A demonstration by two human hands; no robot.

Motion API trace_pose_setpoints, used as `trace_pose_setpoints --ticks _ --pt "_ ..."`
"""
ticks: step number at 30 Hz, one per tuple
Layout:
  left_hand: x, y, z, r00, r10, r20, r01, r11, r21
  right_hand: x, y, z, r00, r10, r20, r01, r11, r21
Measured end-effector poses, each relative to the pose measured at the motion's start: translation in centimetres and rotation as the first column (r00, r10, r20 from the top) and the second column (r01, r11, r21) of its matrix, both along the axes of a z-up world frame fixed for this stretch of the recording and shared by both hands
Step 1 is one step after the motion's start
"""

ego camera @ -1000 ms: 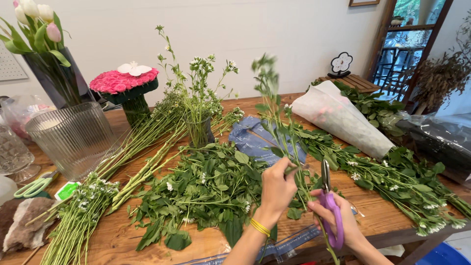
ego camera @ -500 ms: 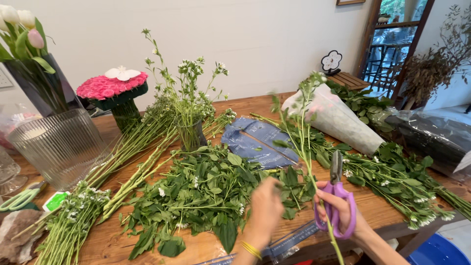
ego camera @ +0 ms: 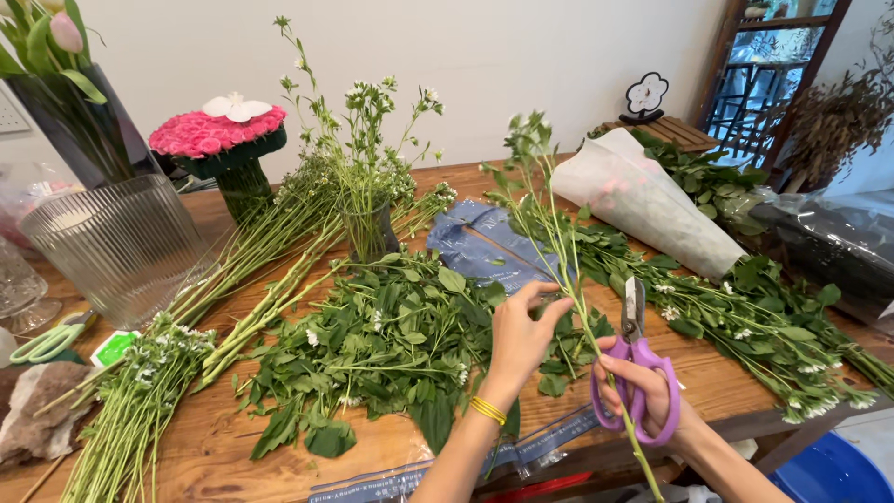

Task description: The person trims the leaves and stems of several white daisy-like flowers using purple shears. They hold each stem, remove foliage, and place the cut leaves on the table. The person occasionally gathers trimmed stems into a small bunch before continuing to trim additional stems.

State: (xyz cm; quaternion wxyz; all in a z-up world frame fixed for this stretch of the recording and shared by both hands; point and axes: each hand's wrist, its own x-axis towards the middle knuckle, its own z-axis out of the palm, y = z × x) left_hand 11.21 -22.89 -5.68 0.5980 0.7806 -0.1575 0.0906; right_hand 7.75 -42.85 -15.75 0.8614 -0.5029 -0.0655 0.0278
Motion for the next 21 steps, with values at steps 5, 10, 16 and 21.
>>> trace_pose_setpoints --ticks 5,10,16,21 --pt "0.8 -1.1 -2.9 0.991 0.003 0.136 0.002 0.999 -0.035 -0.6 1.0 1.0 0.998 -0.038 0.044 0.043 0.995 -0.096" --pt "-0.5 -0.6 -3.0 0.961 -0.069 0.269 0.027 0.987 0.156 0.9 -0.7 0.7 0.995 0.042 0.086 -0.041 0.999 -0.009" --pt "3.5 0.6 -1.7 0.87 -0.448 -0.207 0.265 0.778 -0.57 -0.2 -1.1 0.7 0.957 0.268 0.106 -0.285 0.935 0.212" --pt "3.1 -2.2 -3.3 0.824 -0.529 -0.203 0.098 0.487 -0.868 0.0 -0.7 -0.8 0.938 0.343 0.049 -0.34 0.886 0.315"
